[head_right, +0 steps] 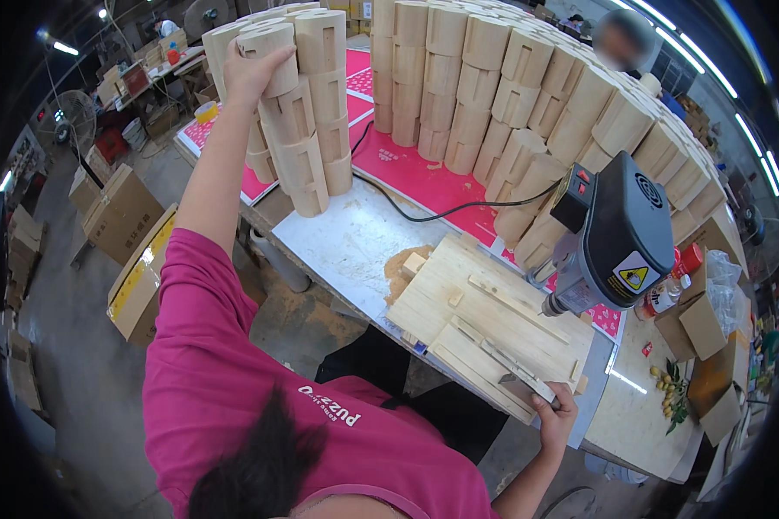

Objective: Using a small benchtop milling or drilling machine to route grooves or guide slots into cylindrical and rectangular wooden components.

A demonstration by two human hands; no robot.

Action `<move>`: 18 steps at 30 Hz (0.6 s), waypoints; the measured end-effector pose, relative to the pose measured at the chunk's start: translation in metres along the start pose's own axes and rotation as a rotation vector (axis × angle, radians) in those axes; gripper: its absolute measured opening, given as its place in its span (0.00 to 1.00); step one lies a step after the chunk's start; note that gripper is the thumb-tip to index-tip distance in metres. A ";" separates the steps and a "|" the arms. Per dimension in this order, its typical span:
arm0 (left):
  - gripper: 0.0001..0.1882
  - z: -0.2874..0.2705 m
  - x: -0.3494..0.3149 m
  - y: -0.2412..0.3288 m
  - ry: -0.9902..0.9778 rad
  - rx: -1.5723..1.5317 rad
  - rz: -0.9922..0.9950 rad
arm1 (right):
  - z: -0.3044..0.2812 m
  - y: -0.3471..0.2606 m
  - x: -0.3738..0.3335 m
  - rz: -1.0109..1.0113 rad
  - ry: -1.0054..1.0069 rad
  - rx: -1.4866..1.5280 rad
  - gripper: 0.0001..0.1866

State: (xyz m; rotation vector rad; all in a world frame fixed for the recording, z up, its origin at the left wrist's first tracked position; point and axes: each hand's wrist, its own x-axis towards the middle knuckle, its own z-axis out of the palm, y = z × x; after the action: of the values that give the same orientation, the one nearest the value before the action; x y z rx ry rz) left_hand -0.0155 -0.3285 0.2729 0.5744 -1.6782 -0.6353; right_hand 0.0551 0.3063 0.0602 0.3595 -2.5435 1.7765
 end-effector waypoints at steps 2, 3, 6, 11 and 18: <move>0.49 0.002 -0.003 0.006 -0.017 -0.070 0.005 | 0.002 -0.003 -0.002 0.037 0.001 0.064 0.12; 0.50 0.003 -0.003 0.009 -0.032 -0.132 0.003 | 0.002 -0.004 -0.001 0.034 0.011 0.068 0.12; 0.52 0.012 -0.004 0.007 0.064 0.133 -0.013 | 0.001 -0.005 -0.002 0.035 0.001 0.042 0.12; 0.57 0.014 -0.022 0.006 0.043 0.114 0.007 | 0.001 -0.004 -0.004 0.045 0.006 0.051 0.12; 0.62 0.013 -0.097 -0.045 0.032 0.100 0.029 | 0.001 0.000 -0.001 0.018 -0.014 0.036 0.13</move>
State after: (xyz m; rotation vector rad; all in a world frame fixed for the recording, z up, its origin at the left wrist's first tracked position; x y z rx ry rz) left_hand -0.0090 -0.2941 0.1710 0.6278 -1.6923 -0.5206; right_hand 0.0557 0.3054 0.0593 0.3525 -2.5354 1.8348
